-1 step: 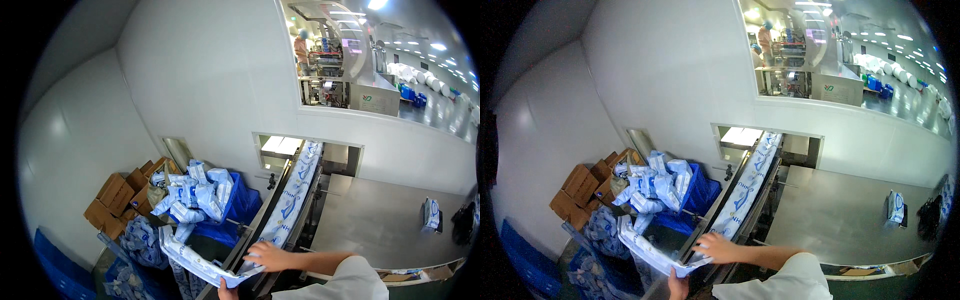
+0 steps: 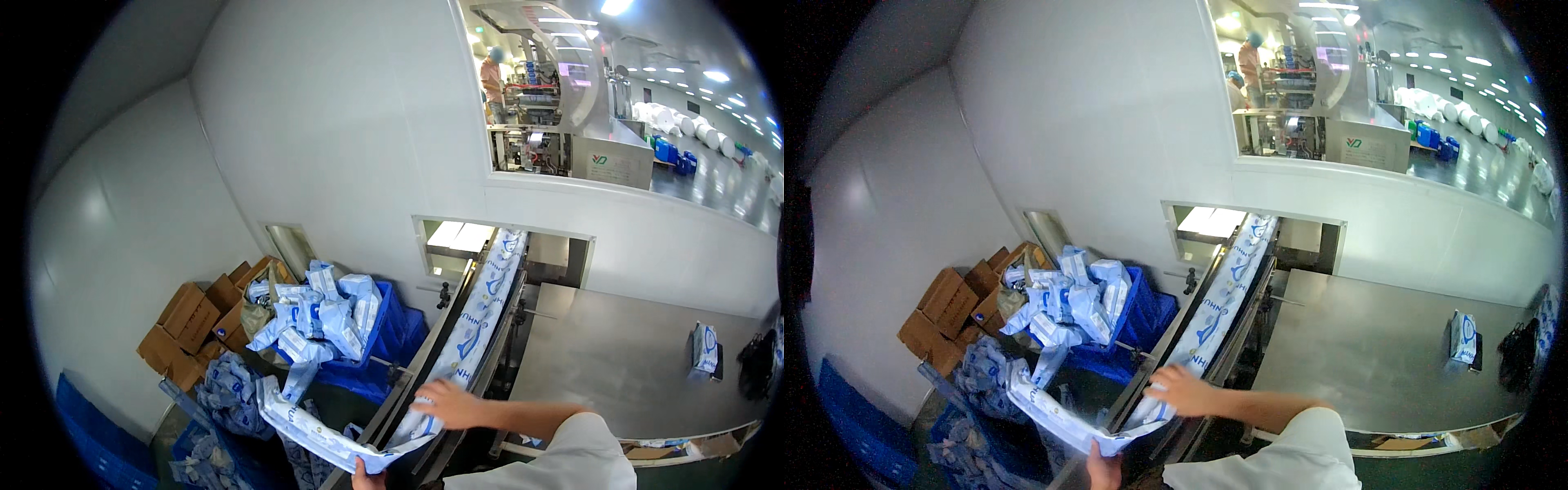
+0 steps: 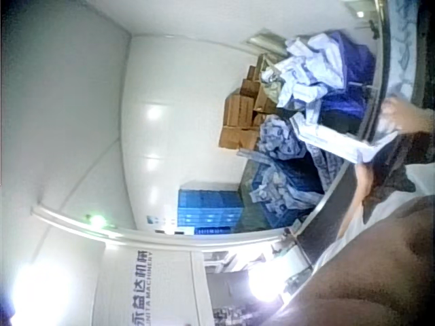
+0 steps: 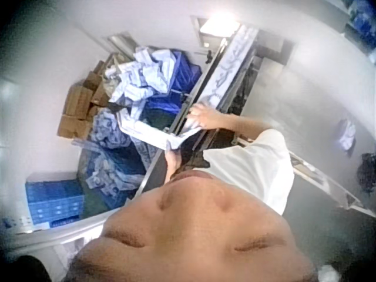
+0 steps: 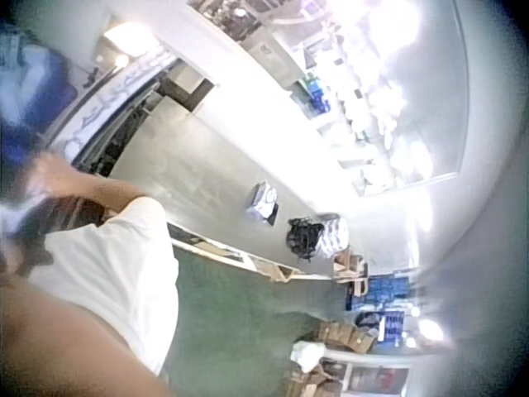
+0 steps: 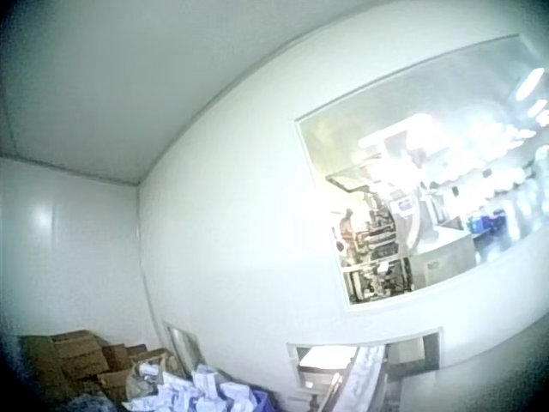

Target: The person handles a long blue and white plastic packaging film strip on a conveyor belt and organizes it near blue bins.

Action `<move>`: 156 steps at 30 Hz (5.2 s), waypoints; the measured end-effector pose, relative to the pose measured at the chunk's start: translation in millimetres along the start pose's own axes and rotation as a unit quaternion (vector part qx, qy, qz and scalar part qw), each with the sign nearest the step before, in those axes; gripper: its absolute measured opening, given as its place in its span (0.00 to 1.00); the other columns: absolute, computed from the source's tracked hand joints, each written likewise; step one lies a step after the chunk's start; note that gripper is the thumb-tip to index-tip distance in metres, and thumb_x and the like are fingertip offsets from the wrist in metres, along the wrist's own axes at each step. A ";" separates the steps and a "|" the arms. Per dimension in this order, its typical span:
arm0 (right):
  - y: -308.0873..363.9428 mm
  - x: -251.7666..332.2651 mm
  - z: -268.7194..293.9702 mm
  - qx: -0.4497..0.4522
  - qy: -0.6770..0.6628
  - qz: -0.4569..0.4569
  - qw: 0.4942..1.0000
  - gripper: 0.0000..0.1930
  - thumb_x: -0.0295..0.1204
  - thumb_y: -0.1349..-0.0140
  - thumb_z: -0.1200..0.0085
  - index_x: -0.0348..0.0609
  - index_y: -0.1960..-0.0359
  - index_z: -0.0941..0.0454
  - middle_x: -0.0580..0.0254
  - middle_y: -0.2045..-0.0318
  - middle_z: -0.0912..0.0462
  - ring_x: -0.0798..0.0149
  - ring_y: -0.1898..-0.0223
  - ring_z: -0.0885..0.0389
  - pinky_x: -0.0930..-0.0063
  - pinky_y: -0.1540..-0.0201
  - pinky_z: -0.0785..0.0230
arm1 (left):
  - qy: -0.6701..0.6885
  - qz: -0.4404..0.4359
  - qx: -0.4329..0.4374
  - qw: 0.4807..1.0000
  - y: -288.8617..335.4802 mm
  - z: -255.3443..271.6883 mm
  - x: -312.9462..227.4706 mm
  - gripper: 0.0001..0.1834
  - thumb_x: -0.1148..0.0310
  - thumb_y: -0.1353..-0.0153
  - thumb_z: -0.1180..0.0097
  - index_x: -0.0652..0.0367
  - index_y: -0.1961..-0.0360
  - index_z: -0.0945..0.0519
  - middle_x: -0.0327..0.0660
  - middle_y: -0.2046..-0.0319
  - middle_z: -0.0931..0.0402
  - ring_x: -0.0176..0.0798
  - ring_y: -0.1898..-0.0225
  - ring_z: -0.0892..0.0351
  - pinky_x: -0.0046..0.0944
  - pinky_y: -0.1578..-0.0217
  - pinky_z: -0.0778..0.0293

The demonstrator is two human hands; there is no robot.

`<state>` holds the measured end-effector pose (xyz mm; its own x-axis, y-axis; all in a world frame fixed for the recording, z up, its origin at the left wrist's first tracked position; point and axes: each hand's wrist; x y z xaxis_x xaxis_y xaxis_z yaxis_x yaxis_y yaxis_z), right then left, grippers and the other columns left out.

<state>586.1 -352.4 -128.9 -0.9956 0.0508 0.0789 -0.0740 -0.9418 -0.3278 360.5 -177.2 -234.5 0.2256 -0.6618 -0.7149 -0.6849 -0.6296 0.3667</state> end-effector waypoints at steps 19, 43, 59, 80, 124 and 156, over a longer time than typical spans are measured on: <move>-2.0 -28.7 -70.9 -0.081 -0.066 -0.306 0.946 0.24 0.52 0.45 0.57 0.44 0.82 0.24 0.53 0.82 0.23 0.50 0.77 0.24 0.57 0.72 0.34 | 0.008 -0.161 -0.004 0.987 -24.9 27.0 -112.1 0.23 0.43 0.42 0.57 0.52 0.60 0.30 0.35 0.60 0.29 0.36 0.63 0.31 0.38 0.59 0.37; 8.9 42.3 -31.4 -0.085 -0.059 -0.031 0.994 0.37 0.47 0.57 0.41 0.51 0.44 0.39 0.57 0.49 0.36 0.56 0.46 0.39 0.48 0.42 0.56 | -0.047 -0.109 0.035 0.992 0.4 -41.6 -3.2 0.27 0.53 0.39 0.56 0.60 0.45 0.41 0.45 0.51 0.34 0.46 0.52 0.31 0.50 0.53 0.33; -3.5 -38.6 -69.9 -0.060 -0.004 -0.158 0.986 0.12 0.31 0.58 0.41 0.43 0.70 0.27 0.55 0.72 0.23 0.50 0.67 0.26 0.59 0.66 0.34 | -0.147 -0.328 -0.152 0.921 -22.6 -30.3 -122.1 0.21 0.55 0.39 0.55 0.66 0.59 0.27 0.40 0.65 0.26 0.32 0.63 0.29 0.33 0.61 0.33; -42.6 75.5 -64.5 -0.023 -0.147 -0.086 0.985 0.20 0.41 0.54 0.41 0.40 0.64 0.29 0.51 0.71 0.26 0.49 0.66 0.28 0.59 0.65 0.38 | 0.078 -0.055 -0.080 0.992 -24.3 -55.1 15.2 0.18 0.56 0.38 0.56 0.62 0.59 0.27 0.41 0.68 0.24 0.35 0.68 0.24 0.36 0.67 0.27; -17.7 7.8 -66.5 0.023 -0.080 -0.142 0.986 0.17 0.34 0.40 0.61 0.40 0.54 0.28 0.49 0.61 0.23 0.50 0.61 0.25 0.61 0.60 0.33 | -0.012 -0.094 0.030 0.995 -36.6 -84.5 27.8 0.46 0.33 0.48 0.60 0.61 0.40 0.47 0.44 0.52 0.34 0.35 0.52 0.33 0.34 0.59 0.34; 14.6 -34.8 -64.7 -0.161 0.005 0.016 0.987 0.32 0.46 0.55 0.42 0.30 0.55 0.32 0.44 0.56 0.29 0.43 0.54 0.32 0.50 0.51 0.43 | 0.074 -0.268 -0.085 0.957 30.8 10.5 -53.5 0.21 0.55 0.38 0.54 0.63 0.55 0.27 0.35 0.62 0.25 0.28 0.61 0.28 0.30 0.57 0.33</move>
<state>616.0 -346.4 -197.3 -0.9981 0.0275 0.0554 -0.0558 -0.7886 -0.6124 320.0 -157.0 -191.2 0.6171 -0.2676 -0.7400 -0.3235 -0.9435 0.0715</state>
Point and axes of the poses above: each hand's wrist, its own y-axis away from the middle knuckle, its own z-axis out of the back of the hand, x = y × z
